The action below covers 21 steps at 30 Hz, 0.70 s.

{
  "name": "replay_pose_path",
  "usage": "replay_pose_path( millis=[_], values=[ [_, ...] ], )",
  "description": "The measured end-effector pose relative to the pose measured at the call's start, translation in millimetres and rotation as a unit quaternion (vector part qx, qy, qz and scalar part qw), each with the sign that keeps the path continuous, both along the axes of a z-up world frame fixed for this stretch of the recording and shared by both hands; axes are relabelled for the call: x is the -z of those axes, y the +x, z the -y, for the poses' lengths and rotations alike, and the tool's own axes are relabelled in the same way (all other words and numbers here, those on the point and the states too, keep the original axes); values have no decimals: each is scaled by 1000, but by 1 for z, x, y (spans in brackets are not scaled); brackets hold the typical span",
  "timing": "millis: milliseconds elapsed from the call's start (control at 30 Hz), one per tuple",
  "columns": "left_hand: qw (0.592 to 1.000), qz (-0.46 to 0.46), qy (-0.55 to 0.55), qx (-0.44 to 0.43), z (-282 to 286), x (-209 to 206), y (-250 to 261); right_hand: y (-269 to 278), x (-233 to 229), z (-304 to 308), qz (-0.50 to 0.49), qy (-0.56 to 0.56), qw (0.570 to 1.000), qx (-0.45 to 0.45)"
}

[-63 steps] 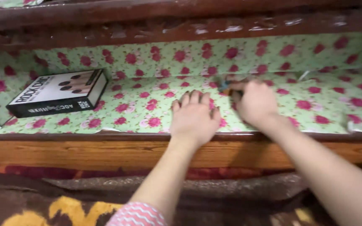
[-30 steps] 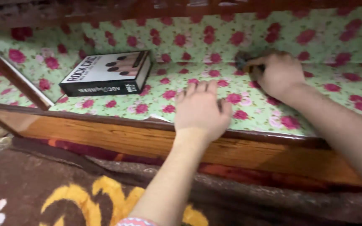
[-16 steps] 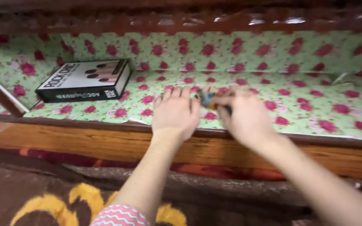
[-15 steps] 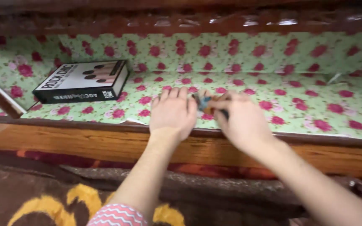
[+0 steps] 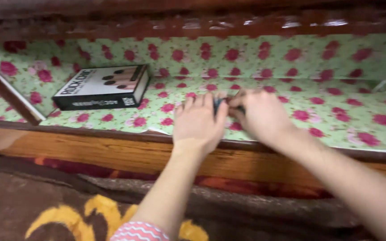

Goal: The recorder cleans the inner shelves of a cabinet using a cloth.

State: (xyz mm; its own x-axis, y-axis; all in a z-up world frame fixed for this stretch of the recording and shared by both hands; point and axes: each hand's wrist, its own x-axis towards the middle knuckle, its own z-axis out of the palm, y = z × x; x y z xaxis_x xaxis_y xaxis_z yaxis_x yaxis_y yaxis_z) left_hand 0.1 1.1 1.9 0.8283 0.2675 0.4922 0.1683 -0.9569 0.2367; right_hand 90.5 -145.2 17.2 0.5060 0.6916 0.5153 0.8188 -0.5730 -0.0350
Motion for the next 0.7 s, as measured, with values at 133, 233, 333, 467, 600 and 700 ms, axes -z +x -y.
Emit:
replay_pose_path(
  millis=[133, 233, 333, 467, 600, 700],
  values=[
    [1000, 27, 12, -10, -1, 3, 0, 38, -6, -39, -60, -30, 997, 41],
    [1000, 13, -22, -6, -1, -1, -1, 52, -15, -68, -64, -35, 996, 46],
    [997, 77, -1, 6, -4, 0, -2, 58, -24, -91, -160, -149, 961, 167],
    [999, 13, -29, 17, -2, -4, -3, 86, 2, -91, -1, -53, 994, 95],
    [999, 28, -31, -1, 0, -6, -2, 62, -1, -78, -103, -80, 983, 131],
    [998, 49, -17, -21, -3, 1, 4, 29, 6, -55, -91, -40, 995, 19]
  ],
)
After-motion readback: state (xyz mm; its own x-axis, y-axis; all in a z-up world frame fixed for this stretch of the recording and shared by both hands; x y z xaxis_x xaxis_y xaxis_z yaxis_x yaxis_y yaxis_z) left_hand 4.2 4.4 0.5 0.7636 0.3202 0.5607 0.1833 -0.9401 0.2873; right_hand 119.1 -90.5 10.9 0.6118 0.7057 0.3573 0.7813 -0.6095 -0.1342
